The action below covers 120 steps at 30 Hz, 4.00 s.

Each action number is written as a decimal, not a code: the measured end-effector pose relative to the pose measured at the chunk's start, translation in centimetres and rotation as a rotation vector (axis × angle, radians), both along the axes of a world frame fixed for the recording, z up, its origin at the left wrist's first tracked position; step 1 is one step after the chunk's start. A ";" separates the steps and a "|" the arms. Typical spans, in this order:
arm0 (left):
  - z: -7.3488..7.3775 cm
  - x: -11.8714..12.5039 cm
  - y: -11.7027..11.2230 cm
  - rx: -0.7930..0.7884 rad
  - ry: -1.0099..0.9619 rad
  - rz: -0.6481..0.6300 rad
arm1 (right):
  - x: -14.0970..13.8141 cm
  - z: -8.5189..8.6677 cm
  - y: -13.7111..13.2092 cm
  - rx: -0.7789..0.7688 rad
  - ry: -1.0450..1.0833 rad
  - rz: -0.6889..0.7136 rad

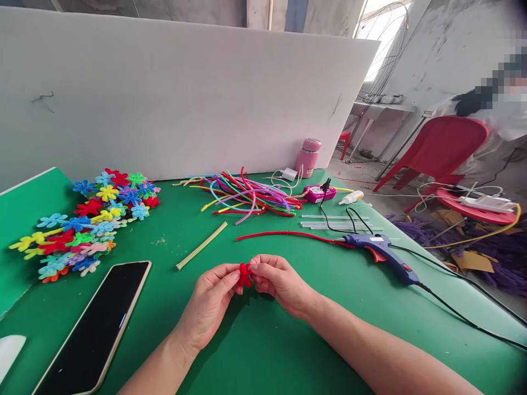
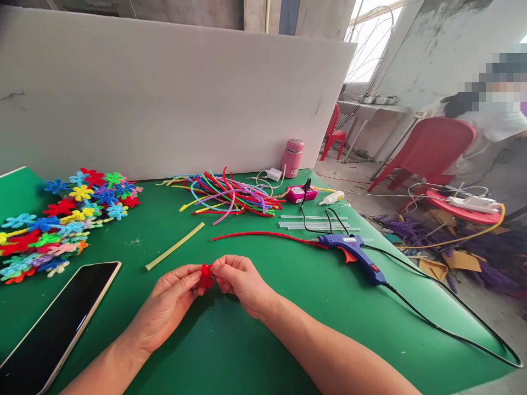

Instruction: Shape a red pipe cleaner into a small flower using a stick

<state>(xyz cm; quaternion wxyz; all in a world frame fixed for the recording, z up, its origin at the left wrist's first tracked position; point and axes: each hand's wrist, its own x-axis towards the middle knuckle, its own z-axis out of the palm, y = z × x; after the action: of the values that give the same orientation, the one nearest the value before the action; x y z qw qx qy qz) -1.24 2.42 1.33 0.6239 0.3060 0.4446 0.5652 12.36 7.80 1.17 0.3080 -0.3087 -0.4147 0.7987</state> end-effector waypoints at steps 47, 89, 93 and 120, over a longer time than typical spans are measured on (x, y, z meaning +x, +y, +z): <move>0.0 0.5 -0.3 0.042 0.106 0.020 | 0.2 -0.2 0.1 0.391 -0.166 0.049; -0.3 0.4 -0.2 0.014 0.157 0.096 | 0.3 0.3 0.5 0.164 -0.171 0.019; 0.1 0.3 0.0 -0.035 0.022 0.045 | 0.6 0.4 0.8 0.206 -0.124 -0.031; 0.6 0.5 -0.4 0.071 0.251 -0.010 | 0.2 -0.1 -0.1 0.510 0.031 0.060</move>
<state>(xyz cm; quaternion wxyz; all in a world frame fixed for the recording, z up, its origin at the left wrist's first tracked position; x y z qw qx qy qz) -0.76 1.97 1.91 0.5547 0.3985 0.4976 0.5347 12.60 7.72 1.11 0.3582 -0.1966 -0.6068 0.6818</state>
